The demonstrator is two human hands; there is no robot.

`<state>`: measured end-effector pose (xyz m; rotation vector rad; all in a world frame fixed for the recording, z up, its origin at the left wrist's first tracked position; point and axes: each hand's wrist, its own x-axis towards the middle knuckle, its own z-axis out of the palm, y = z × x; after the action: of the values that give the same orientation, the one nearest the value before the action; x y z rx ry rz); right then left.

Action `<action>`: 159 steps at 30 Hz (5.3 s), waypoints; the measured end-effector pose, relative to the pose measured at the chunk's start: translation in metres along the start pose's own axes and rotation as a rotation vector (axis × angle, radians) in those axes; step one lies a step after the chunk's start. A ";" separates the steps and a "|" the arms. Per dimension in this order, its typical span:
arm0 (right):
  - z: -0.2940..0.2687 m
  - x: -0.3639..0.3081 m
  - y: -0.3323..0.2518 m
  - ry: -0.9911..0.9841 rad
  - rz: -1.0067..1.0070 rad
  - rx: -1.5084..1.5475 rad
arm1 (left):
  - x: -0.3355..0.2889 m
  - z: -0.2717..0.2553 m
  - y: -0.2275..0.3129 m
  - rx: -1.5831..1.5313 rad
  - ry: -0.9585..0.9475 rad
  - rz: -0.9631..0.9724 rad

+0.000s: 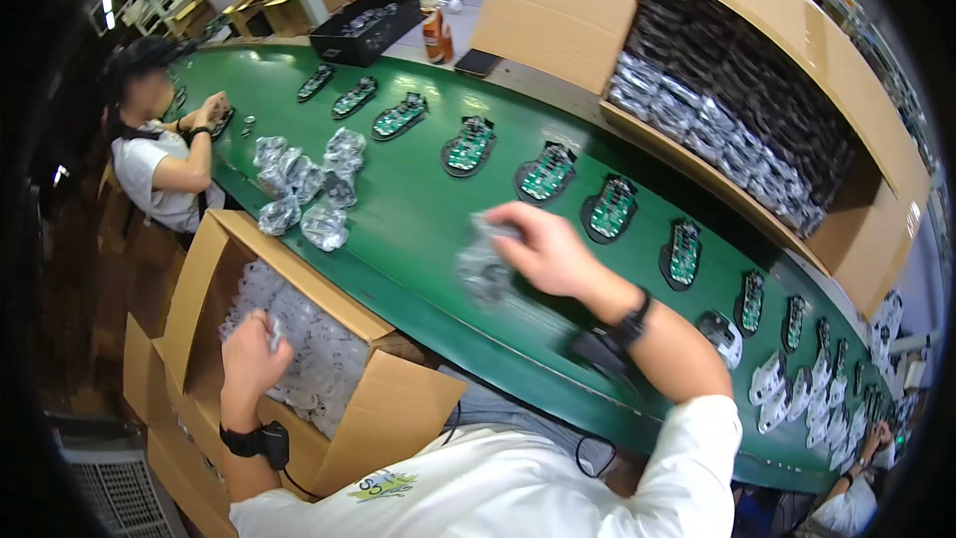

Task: The person assembles small electronic devices at a workstation. They pick up white plastic housings and black internal components, fit them together, and place the assembled units into a cardboard box. The person also handles circuit boards and plastic bags containing parts throughout the process.

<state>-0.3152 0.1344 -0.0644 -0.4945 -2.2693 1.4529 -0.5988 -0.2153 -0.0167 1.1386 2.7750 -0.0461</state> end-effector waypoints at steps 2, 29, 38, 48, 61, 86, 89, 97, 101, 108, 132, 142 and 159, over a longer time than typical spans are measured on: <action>0.038 0.035 0.008 -0.050 -0.027 0.039 | -0.005 0.019 -0.019 0.058 -0.120 0.024; -0.443 0.051 -0.017 0.463 -0.336 -1.854 | 0.221 0.064 0.139 -0.015 0.542 0.706; -0.436 0.130 0.005 0.445 0.113 -1.618 | 0.221 0.062 0.136 -0.058 0.565 0.693; -0.388 0.156 0.005 0.461 0.204 -1.629 | 0.219 0.062 0.145 -0.094 0.507 0.613; -0.336 0.132 -0.006 0.645 0.289 -1.595 | 0.219 0.052 0.149 -0.102 0.476 0.622; -0.301 0.127 -0.042 0.526 0.582 -1.376 | 0.225 0.062 0.151 -0.156 0.534 0.614; -0.301 0.144 -0.035 0.435 0.636 -1.562 | 0.218 0.059 0.150 -0.170 0.583 0.617; -0.306 0.138 -0.001 0.607 0.416 -1.558 | 0.213 0.059 0.145 -0.158 0.561 0.589; -0.309 0.124 0.015 0.689 0.061 -1.531 | 0.217 0.060 0.150 -0.140 0.555 0.616; -0.311 0.075 -0.017 0.943 -0.018 -1.080 | 0.245 0.059 0.142 -0.108 0.522 0.704; 0.134 0.183 -0.036 -0.160 -0.603 -0.507 | 0.183 0.058 0.053 -0.263 0.644 0.572; -0.197 0.006 -0.033 1.103 -0.055 -1.443 | 0.176 0.017 0.080 0.130 0.449 1.102; -0.139 -0.053 -0.033 0.954 -0.258 -0.957 | 0.287 -0.008 0.047 0.065 0.505 0.528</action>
<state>-0.2016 0.2019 0.0114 -0.8652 -1.9133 -0.1418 -0.7683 0.0188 -0.0485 2.1121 2.7593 0.2401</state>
